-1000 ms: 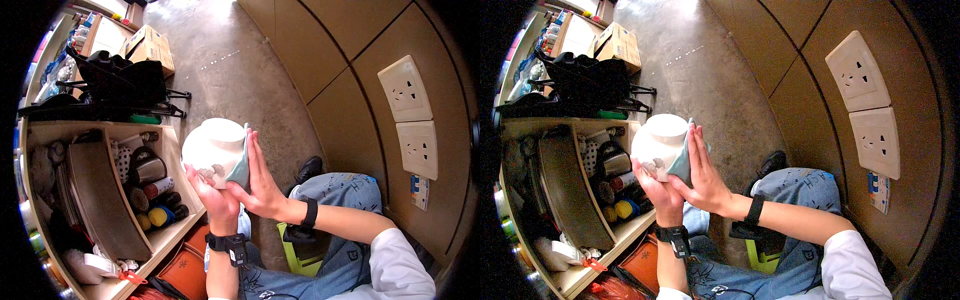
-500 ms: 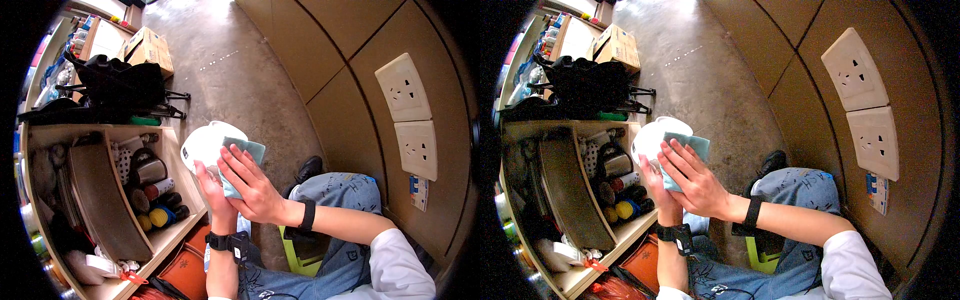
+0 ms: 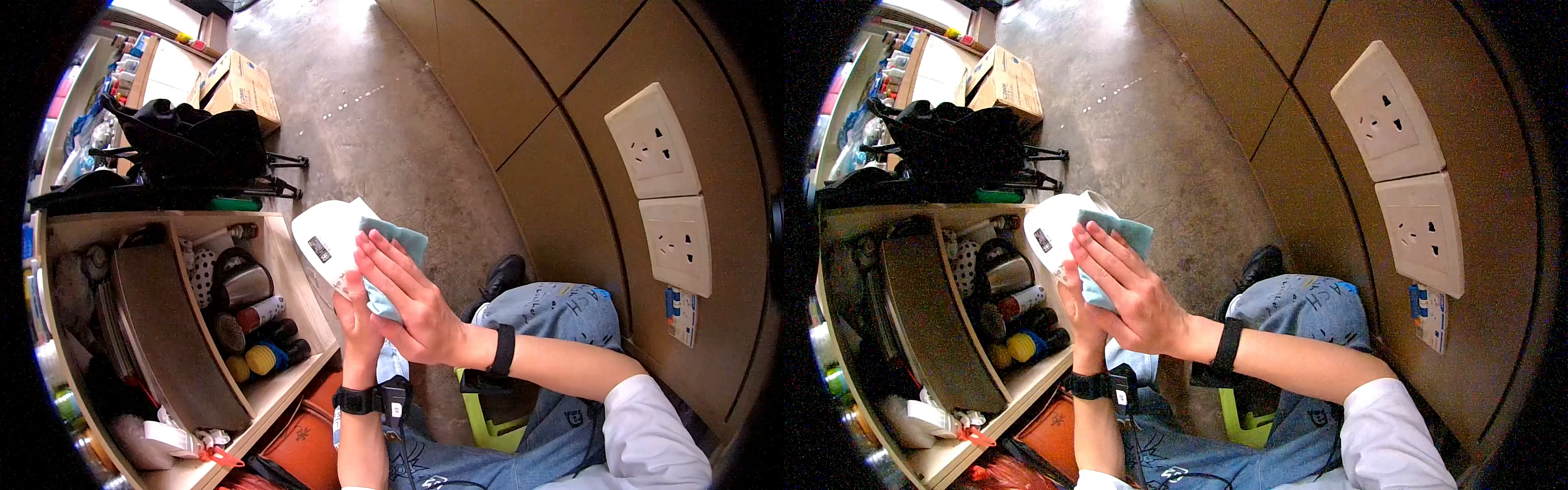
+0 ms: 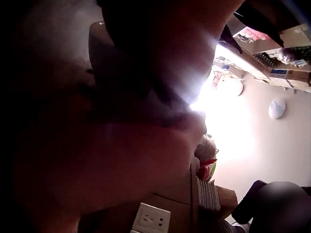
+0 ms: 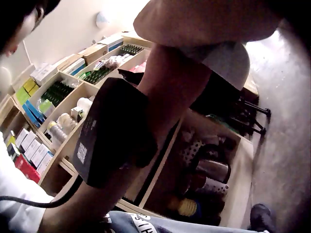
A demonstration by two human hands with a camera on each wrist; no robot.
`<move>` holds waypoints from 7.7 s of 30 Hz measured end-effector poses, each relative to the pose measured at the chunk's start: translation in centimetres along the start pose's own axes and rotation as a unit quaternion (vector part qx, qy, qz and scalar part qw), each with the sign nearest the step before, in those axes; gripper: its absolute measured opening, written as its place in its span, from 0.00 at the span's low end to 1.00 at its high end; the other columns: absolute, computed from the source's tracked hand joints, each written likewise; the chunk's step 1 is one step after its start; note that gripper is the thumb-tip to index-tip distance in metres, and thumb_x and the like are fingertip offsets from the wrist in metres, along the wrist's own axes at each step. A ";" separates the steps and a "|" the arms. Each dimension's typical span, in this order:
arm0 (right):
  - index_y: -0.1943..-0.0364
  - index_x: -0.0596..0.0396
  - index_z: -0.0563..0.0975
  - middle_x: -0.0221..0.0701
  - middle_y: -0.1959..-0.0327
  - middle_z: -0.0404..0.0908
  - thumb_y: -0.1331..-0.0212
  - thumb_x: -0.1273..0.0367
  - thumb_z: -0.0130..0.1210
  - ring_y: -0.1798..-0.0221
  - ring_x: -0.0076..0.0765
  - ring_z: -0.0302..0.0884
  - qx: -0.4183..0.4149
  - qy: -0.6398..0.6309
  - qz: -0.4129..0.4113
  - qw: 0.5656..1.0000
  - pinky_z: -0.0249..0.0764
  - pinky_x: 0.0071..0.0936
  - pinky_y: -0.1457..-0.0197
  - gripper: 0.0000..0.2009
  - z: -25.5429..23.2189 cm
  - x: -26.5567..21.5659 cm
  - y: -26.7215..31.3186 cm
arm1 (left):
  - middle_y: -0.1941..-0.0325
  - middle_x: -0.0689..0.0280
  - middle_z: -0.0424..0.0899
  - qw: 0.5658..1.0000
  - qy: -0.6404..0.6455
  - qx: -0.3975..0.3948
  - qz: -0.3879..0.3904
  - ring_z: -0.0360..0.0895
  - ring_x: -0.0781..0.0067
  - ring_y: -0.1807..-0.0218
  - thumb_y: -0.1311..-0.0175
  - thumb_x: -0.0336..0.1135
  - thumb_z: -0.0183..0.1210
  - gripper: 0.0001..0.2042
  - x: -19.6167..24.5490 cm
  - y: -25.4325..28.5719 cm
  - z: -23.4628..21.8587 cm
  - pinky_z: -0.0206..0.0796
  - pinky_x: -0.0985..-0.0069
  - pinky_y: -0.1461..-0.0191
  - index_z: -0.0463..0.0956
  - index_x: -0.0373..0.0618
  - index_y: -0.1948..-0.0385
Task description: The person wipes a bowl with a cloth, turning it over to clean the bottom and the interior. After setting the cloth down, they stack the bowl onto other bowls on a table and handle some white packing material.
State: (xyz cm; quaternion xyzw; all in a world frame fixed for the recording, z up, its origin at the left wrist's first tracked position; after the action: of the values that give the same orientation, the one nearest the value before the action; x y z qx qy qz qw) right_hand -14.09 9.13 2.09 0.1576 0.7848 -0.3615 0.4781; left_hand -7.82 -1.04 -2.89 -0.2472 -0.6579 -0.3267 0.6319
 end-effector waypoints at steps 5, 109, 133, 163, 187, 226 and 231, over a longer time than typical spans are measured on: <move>0.29 0.68 0.62 0.51 0.24 0.58 0.34 0.63 0.50 0.20 0.56 0.51 0.025 -0.010 0.008 1.000 0.46 0.46 0.19 0.32 -0.9 0.1 -0.7 | 0.43 0.54 0.81 0.997 -0.040 -0.067 0.015 0.78 0.67 0.42 0.19 0.41 0.43 0.21 0.5 -0.1 0.9 0.69 0.69 0.41 0.71 0.31 0.40; 0.33 0.67 0.66 0.37 0.36 0.72 0.24 0.43 0.33 0.33 0.31 0.65 0.048 -0.431 0.369 0.822 0.56 0.27 0.28 0.37 4.3 8.7 1.7 | 0.33 0.58 0.71 0.971 0.225 0.047 -0.064 0.71 0.63 0.33 0.22 0.54 0.47 0.29 0.6 -0.5 0.0 0.65 0.65 0.31 0.59 0.41 0.31; 0.64 0.61 0.79 0.40 0.67 0.82 0.32 0.55 0.48 0.61 0.34 0.76 -0.043 -0.279 0.305 0.910 0.70 0.32 0.53 0.20 4.2 10.1 2.6 | 0.48 0.62 0.81 0.995 -0.094 0.008 0.034 0.76 0.71 0.46 0.21 0.51 0.46 0.24 1.3 -1.2 -1.7 0.67 0.73 0.43 0.72 0.34 0.44; 0.28 0.26 0.67 0.35 0.67 0.79 0.53 0.79 0.53 0.69 0.50 0.81 -0.126 0.085 0.022 0.988 0.81 0.41 0.64 0.42 0.5 2.5 -2.6 | 0.34 0.60 0.75 0.940 0.317 0.097 -0.085 0.72 0.63 0.33 0.22 0.51 0.44 0.25 -0.5 -2.1 -3.8 0.63 0.60 0.29 0.65 0.44 0.34; 0.39 0.56 0.72 0.29 0.47 0.81 0.35 0.63 0.58 0.51 0.24 0.80 0.020 -0.519 0.345 0.782 0.76 0.26 0.46 0.22 -3.3 8.8 -3.7 | 0.30 0.58 0.71 0.931 0.351 0.076 -0.062 0.69 0.58 0.30 0.22 0.48 0.45 0.26 0.7 -1.8 -6.7 0.59 0.55 0.26 0.61 0.42 0.30; 0.62 0.58 0.84 0.41 0.65 0.84 0.50 0.68 0.70 0.61 0.46 0.85 0.023 -0.061 0.198 0.978 0.77 0.35 0.57 0.12 -5.3 8.3 -4.7 | 0.31 0.55 0.72 0.934 0.335 -0.031 -0.122 0.71 0.57 0.31 0.24 0.48 0.44 0.27 -0.4 -0.5 -3.4 0.60 0.58 0.27 0.61 0.39 0.30; 0.61 0.58 0.84 0.41 0.63 0.85 0.48 0.68 0.70 0.61 0.44 0.85 0.029 -0.075 0.167 0.983 0.78 0.33 0.56 0.12 -5.3 7.7 -4.9 | 0.33 0.55 0.74 0.941 0.303 -0.028 -0.148 0.73 0.58 0.33 0.24 0.47 0.45 0.27 -0.5 -0.3 -3.0 0.61 0.59 0.28 0.63 0.39 0.32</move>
State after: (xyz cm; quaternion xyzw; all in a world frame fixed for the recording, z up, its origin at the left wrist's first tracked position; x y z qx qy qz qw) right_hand -24.20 8.84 -1.04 0.2729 0.6983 -0.3100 0.5847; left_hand -5.94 -3.44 -3.46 -0.0536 -0.4556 -0.4942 0.7385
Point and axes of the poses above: each hand's wrist, its own y-axis away from the middle knuckle, its own z-axis out of the palm, x = y × z, the point moved 9 cm from there along -y, towards the middle knuckle
